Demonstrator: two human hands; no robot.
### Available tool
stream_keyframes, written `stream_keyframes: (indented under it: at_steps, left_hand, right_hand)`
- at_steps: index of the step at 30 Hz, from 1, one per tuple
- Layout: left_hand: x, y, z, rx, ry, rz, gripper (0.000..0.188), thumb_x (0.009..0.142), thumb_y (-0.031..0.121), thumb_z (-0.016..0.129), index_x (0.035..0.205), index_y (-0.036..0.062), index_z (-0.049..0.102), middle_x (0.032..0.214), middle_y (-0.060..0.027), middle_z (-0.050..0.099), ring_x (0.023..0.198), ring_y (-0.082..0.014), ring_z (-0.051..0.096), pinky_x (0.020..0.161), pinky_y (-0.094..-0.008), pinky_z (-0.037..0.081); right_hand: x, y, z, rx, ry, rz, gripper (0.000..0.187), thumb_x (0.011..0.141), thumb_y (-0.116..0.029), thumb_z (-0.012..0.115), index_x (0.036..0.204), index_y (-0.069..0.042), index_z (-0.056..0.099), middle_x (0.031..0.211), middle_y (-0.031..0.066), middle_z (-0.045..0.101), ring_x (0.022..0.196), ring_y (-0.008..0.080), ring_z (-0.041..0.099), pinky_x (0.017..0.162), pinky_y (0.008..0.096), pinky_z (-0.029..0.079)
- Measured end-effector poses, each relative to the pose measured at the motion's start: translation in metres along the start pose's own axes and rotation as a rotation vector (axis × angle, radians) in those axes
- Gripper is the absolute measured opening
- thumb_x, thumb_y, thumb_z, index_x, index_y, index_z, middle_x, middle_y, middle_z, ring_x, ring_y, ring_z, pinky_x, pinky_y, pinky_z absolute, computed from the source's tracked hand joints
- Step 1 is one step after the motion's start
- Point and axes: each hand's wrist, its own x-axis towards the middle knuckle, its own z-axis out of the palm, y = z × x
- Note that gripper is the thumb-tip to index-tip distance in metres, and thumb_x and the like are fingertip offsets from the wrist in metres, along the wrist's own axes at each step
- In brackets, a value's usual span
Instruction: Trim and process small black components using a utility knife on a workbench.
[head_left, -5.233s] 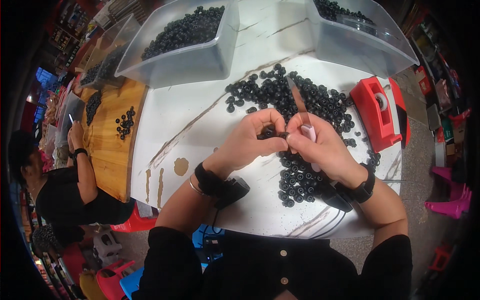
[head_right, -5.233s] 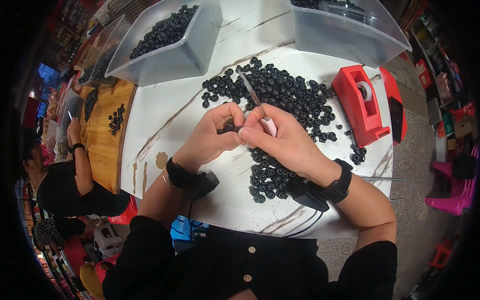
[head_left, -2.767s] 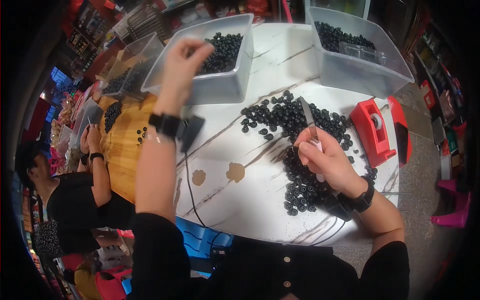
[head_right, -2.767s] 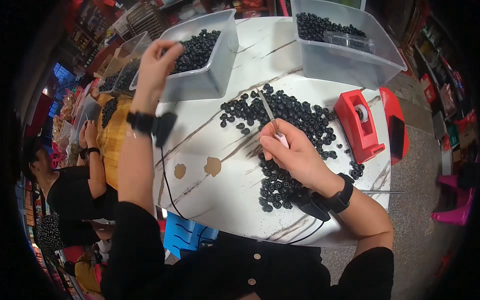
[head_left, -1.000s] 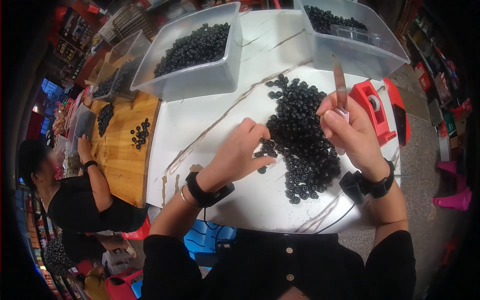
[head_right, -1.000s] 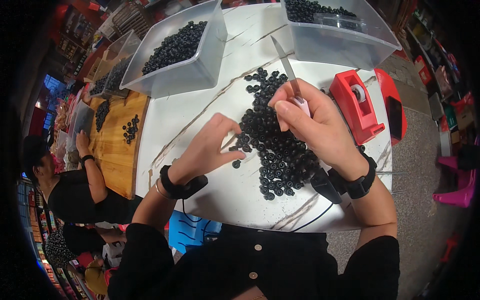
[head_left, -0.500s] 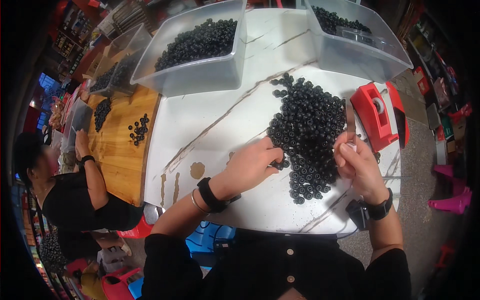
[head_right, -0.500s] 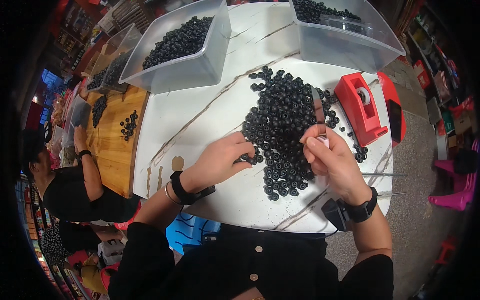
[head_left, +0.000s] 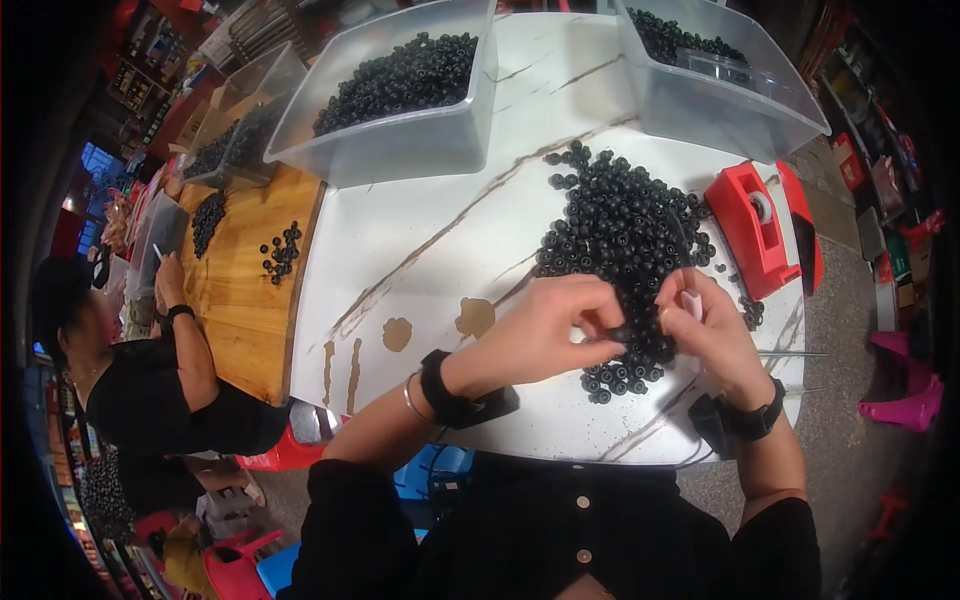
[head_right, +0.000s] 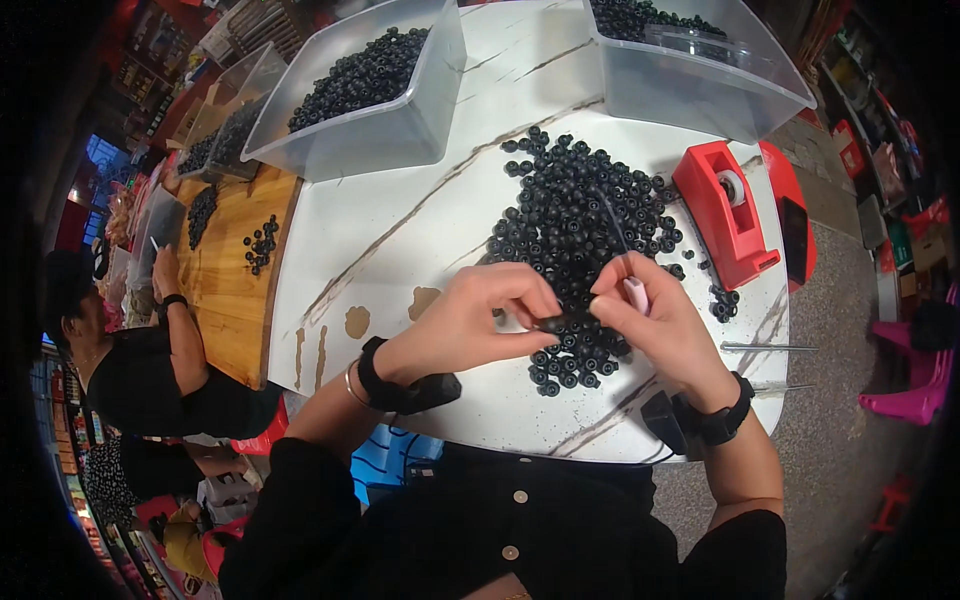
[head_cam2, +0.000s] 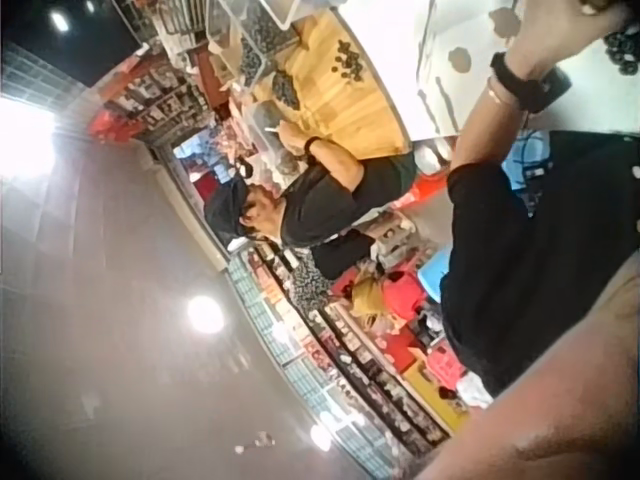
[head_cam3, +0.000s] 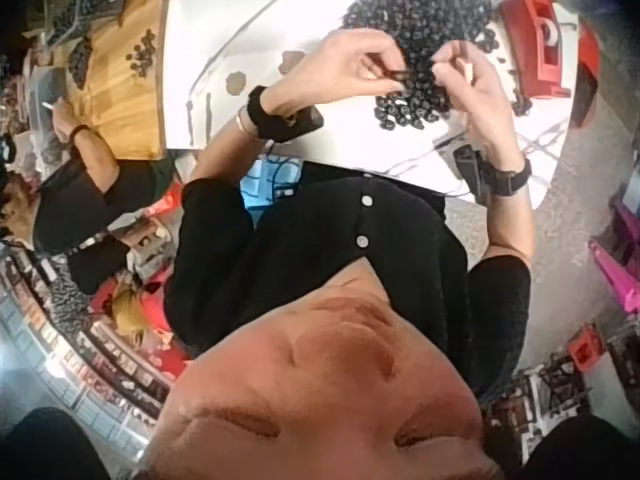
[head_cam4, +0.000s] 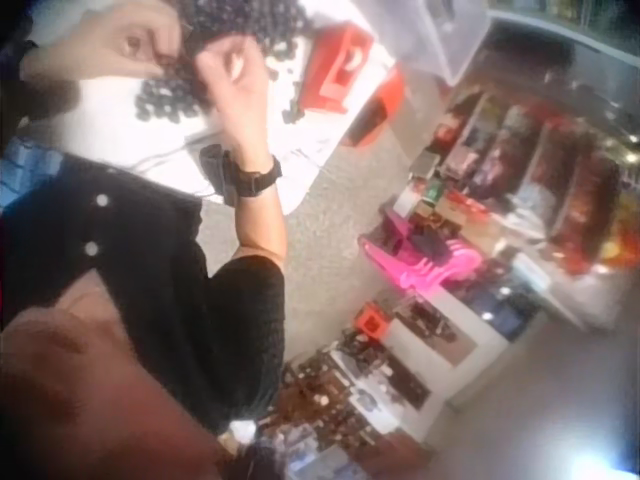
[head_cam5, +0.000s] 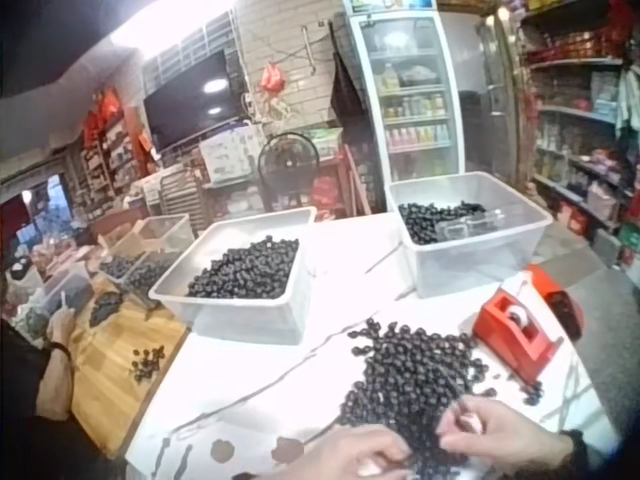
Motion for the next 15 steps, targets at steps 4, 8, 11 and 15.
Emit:
stream_keyframes:
  at_steps: [4, 8, 11, 15]
  left_hand:
    - [0.009, 0.006, 0.010, -0.186, -0.012, 0.029, 0.014, 0.069, 0.000, 0.068, 0.074, -0.0011, 0.055, 0.084, -0.0060, 0.056, 0.069, -0.0085, 0.055, 0.059, -0.0196, 0.046]
    - [0.009, 0.000, 0.014, -0.299, 0.085, 0.045, 0.014, 0.069, -0.003, 0.067, 0.078, -0.0022, 0.055, 0.083, -0.0066, 0.055, 0.072, -0.0086, 0.055, 0.060, -0.0185, 0.047]
    - [0.007, -0.006, 0.017, -0.334, 0.143, 0.048, 0.016, 0.071, -0.005, 0.065, 0.083, -0.0026, 0.055, 0.084, -0.0057, 0.055, 0.074, -0.0088, 0.055, 0.064, -0.0195, 0.048]
    - [0.007, -0.012, 0.019, -0.629, 0.177, -0.009, 0.020, 0.076, -0.006, 0.059, 0.095, -0.0036, 0.054, 0.087, -0.0063, 0.057, 0.076, -0.0096, 0.057, 0.068, -0.0206, 0.048]
  right_hand:
    - [0.004, -0.003, 0.004, -0.045, -0.060, -0.035, 0.016, 0.081, -0.018, 0.058, 0.085, -0.005, 0.050, 0.071, -0.0042, 0.045, 0.067, 0.0013, 0.040, 0.058, 0.0162, 0.031]
    - [0.010, -0.007, 0.003, -0.026, -0.079, 0.023, 0.017, 0.082, -0.021, 0.058, 0.084, -0.006, 0.050, 0.070, -0.0039, 0.047, 0.062, 0.0012, 0.040, 0.053, 0.0164, 0.031]
    - [0.014, -0.007, 0.006, 0.025, -0.093, 0.040, 0.017, 0.083, -0.022, 0.057, 0.084, -0.007, 0.049, 0.069, -0.0039, 0.048, 0.057, 0.0007, 0.039, 0.048, 0.0158, 0.029]
    - [0.020, -0.006, 0.010, 0.089, -0.068, 0.064, 0.015, 0.084, -0.021, 0.055, 0.083, -0.007, 0.048, 0.067, -0.0037, 0.049, 0.051, -0.0005, 0.036, 0.043, 0.0144, 0.026]
